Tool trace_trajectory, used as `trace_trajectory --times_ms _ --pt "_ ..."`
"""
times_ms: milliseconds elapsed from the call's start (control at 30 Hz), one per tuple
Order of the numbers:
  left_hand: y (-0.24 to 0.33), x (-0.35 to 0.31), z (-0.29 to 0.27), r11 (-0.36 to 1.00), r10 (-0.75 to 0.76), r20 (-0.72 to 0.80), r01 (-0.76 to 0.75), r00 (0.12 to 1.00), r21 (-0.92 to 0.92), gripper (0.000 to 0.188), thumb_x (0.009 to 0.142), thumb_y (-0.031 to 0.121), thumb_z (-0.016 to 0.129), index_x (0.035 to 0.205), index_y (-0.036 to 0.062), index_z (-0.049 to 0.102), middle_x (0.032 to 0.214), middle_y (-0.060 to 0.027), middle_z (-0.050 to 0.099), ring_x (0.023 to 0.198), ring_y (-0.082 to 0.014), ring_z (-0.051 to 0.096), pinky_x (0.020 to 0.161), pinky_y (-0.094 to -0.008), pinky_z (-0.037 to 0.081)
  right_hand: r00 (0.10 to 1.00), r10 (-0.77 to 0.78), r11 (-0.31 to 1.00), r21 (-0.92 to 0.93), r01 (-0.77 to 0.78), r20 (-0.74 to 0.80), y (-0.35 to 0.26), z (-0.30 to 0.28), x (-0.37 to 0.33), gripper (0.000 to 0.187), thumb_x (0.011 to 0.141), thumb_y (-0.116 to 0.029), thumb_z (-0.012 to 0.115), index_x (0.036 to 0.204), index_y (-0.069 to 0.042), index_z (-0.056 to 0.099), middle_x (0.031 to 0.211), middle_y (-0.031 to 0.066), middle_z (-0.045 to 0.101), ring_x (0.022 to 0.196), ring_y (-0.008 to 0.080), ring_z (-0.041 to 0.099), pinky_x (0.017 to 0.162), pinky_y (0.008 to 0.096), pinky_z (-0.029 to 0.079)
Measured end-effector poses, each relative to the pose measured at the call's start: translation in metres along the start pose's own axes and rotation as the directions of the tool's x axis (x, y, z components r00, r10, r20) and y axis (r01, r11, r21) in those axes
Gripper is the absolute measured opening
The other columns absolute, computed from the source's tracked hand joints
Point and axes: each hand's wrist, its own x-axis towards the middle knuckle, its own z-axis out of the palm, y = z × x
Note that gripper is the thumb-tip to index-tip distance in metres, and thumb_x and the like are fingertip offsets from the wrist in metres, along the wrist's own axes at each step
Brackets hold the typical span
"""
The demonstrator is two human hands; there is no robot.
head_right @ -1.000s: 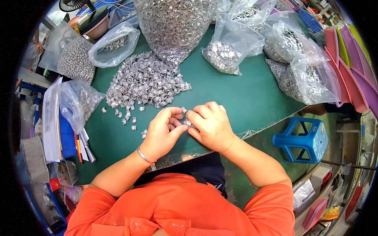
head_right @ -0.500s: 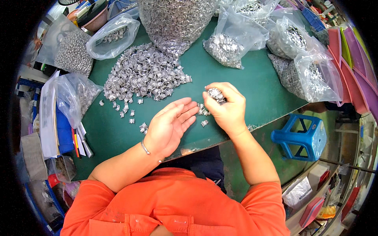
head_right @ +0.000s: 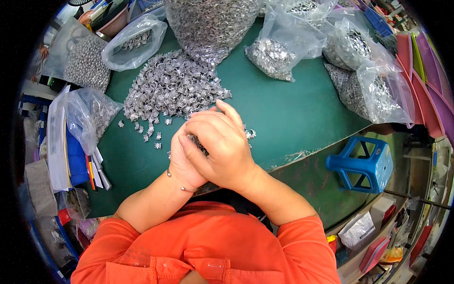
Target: The person sorts through a large pile of small silver-colored metal pieces on a green workstation, picking them up from the pile and arranging them into smaller groups.
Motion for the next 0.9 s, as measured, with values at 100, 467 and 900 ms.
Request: trace_trajectory --times_ms 100,467,900 --pt "0.003 -0.002 0.0 1.0 -0.027 -0.208 0.025 0.978 -0.013 0.03 0.1 0.029 0.045 0.113 0.0079 0.061 0.116 -0.0107 0.065 0.108 -0.0252 0.061 0.095 -0.0405 0.049 0.985 -0.037 0.995 0.084 0.051 -0.166 0.01 -0.01 0.006 0.007 0.086 -0.007 0.068 0.091 -0.002 0.065 0.09 0.0126 0.065 0.083 0.0282 0.062 0.077 0.0392 0.05" --pt "0.035 -0.005 0.011 0.979 0.126 -0.092 -0.139 0.988 -0.147 0.026 0.098 0.027 0.048 0.113 0.0124 0.064 0.122 -0.0109 0.062 0.116 -0.028 0.057 0.089 -0.043 0.051 0.944 0.107 0.882 -0.469 0.054 0.311 0.048 -0.039 -0.047 0.026 0.082 -0.023 0.076 0.088 -0.004 0.06 0.084 0.0135 0.055 0.072 0.0305 0.059 0.063 0.041 0.05" --pt "0.123 -0.019 0.06 0.887 0.448 -0.007 -0.445 0.894 -0.124 0.028 0.098 0.024 0.043 0.115 0.0122 0.063 0.12 -0.0126 0.063 0.114 -0.0322 0.058 0.085 -0.0453 0.052 0.932 0.094 0.916 -0.396 0.056 0.349 0.052 -0.016 -0.023 0.024 0.081 -0.023 0.076 0.085 -0.007 0.058 0.076 0.0092 0.053 0.064 0.0288 0.061 0.057 0.04 0.051"
